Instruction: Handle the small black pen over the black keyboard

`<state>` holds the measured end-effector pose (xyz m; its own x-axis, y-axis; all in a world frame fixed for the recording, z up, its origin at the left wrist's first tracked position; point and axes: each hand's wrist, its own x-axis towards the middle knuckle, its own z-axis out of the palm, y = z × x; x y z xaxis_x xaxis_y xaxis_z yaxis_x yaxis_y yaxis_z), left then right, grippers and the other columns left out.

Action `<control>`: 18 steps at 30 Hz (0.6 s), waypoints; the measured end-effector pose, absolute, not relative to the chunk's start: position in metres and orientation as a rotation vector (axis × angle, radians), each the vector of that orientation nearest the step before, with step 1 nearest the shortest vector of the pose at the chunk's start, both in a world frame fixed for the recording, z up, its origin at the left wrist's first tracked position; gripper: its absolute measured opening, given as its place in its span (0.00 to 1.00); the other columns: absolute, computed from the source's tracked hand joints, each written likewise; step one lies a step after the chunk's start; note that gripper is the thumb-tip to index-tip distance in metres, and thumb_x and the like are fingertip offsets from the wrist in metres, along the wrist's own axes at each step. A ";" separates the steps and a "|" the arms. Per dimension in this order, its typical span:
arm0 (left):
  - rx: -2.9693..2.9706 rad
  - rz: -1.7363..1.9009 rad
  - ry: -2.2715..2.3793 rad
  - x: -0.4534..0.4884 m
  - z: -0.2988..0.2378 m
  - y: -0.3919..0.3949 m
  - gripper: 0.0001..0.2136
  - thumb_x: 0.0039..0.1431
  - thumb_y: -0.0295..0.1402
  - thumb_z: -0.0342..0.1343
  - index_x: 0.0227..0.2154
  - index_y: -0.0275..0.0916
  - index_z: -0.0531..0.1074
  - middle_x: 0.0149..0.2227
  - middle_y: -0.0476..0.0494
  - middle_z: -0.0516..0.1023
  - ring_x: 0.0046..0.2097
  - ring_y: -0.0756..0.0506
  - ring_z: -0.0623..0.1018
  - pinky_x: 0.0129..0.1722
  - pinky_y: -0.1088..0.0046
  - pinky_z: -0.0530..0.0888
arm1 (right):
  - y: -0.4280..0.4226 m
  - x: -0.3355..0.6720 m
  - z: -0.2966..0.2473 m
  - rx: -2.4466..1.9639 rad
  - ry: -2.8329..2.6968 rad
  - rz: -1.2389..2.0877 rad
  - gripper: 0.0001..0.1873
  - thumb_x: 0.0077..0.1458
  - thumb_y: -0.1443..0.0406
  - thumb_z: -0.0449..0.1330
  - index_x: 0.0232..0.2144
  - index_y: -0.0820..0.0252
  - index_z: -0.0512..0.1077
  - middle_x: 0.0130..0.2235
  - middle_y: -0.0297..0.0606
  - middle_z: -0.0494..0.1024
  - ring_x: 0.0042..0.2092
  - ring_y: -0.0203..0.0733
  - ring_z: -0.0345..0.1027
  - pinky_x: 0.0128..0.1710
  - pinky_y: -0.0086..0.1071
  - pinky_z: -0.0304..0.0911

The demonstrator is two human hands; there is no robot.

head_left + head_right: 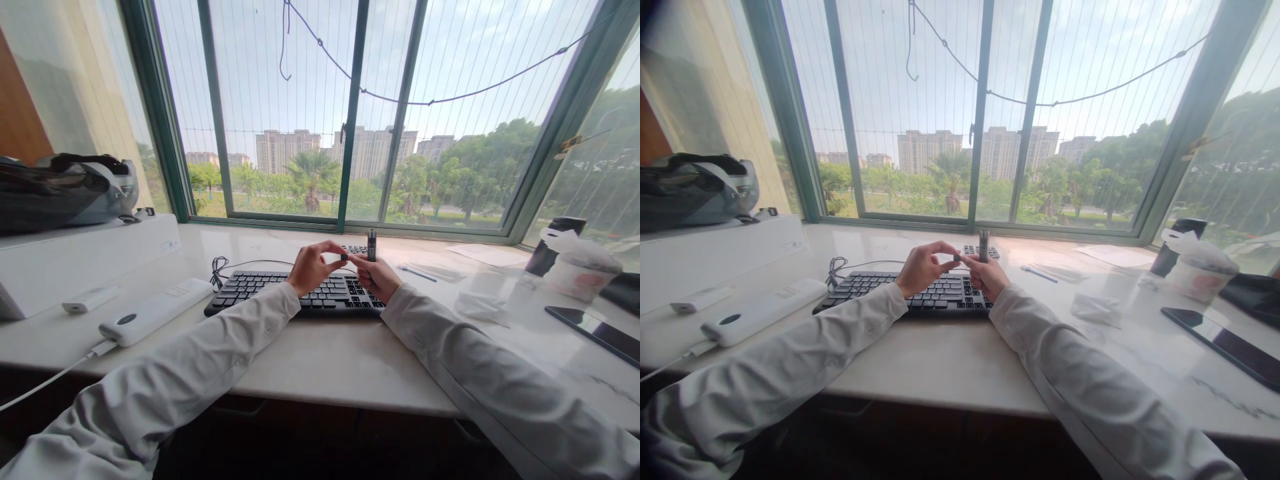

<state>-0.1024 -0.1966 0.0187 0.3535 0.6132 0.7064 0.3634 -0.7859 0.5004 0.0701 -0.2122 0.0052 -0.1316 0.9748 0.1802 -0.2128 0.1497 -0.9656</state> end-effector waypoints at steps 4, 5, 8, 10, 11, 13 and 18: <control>2.452 1.410 0.916 -0.103 0.019 -0.199 0.12 0.53 0.40 0.59 0.38 0.40 0.77 0.38 0.48 0.79 0.23 0.55 0.67 0.28 0.79 0.66 | -0.212 0.072 0.006 -0.897 -1.271 1.203 0.19 0.39 0.56 0.70 0.31 0.63 0.73 0.15 0.20 0.48 0.16 0.25 0.41 0.11 0.22 0.39; 2.468 1.408 0.931 -0.103 0.019 -0.200 0.12 0.53 0.39 0.59 0.38 0.40 0.77 0.38 0.49 0.79 0.23 0.54 0.67 0.28 0.78 0.66 | -0.212 0.072 0.006 -0.907 -1.279 1.192 0.19 0.40 0.56 0.70 0.31 0.64 0.74 0.15 0.21 0.49 0.16 0.25 0.41 0.11 0.22 0.39; 2.507 1.403 0.971 -0.103 0.019 -0.201 0.11 0.53 0.38 0.59 0.37 0.39 0.76 0.37 0.48 0.79 0.24 0.53 0.68 0.29 0.78 0.66 | -0.211 0.073 0.006 -0.946 -1.306 1.165 0.19 0.39 0.56 0.70 0.30 0.64 0.74 0.14 0.22 0.49 0.16 0.26 0.42 0.11 0.22 0.39; 2.540 1.404 0.961 -0.104 0.019 -0.201 0.11 0.54 0.38 0.59 0.37 0.39 0.76 0.38 0.46 0.79 0.24 0.53 0.68 0.30 0.78 0.66 | -0.211 0.074 0.006 -0.976 -1.332 1.135 0.19 0.39 0.55 0.70 0.30 0.64 0.75 0.14 0.23 0.51 0.15 0.26 0.42 0.11 0.23 0.37; 2.561 1.400 0.942 -0.104 0.019 -0.200 0.11 0.54 0.38 0.59 0.37 0.38 0.76 0.38 0.46 0.79 0.25 0.53 0.68 0.30 0.77 0.66 | -0.210 0.075 0.005 -0.987 -1.347 1.114 0.20 0.38 0.54 0.70 0.30 0.64 0.75 0.13 0.23 0.51 0.15 0.26 0.43 0.11 0.24 0.37; 2.606 1.380 0.899 -0.104 0.017 -0.198 0.11 0.54 0.38 0.59 0.37 0.38 0.76 0.39 0.46 0.78 0.25 0.53 0.68 0.30 0.77 0.67 | -0.209 0.076 0.004 -1.012 -1.384 1.057 0.21 0.38 0.53 0.70 0.30 0.64 0.76 0.13 0.24 0.54 0.15 0.27 0.45 0.12 0.24 0.39; 2.687 1.387 0.861 -0.105 0.013 -0.191 0.11 0.56 0.40 0.57 0.36 0.39 0.76 0.37 0.47 0.79 0.22 0.54 0.67 0.28 0.77 0.67 | -0.203 0.081 0.005 -1.212 -1.599 0.705 0.21 0.44 0.50 0.65 0.31 0.63 0.77 0.17 0.31 0.67 0.21 0.33 0.60 0.21 0.28 0.56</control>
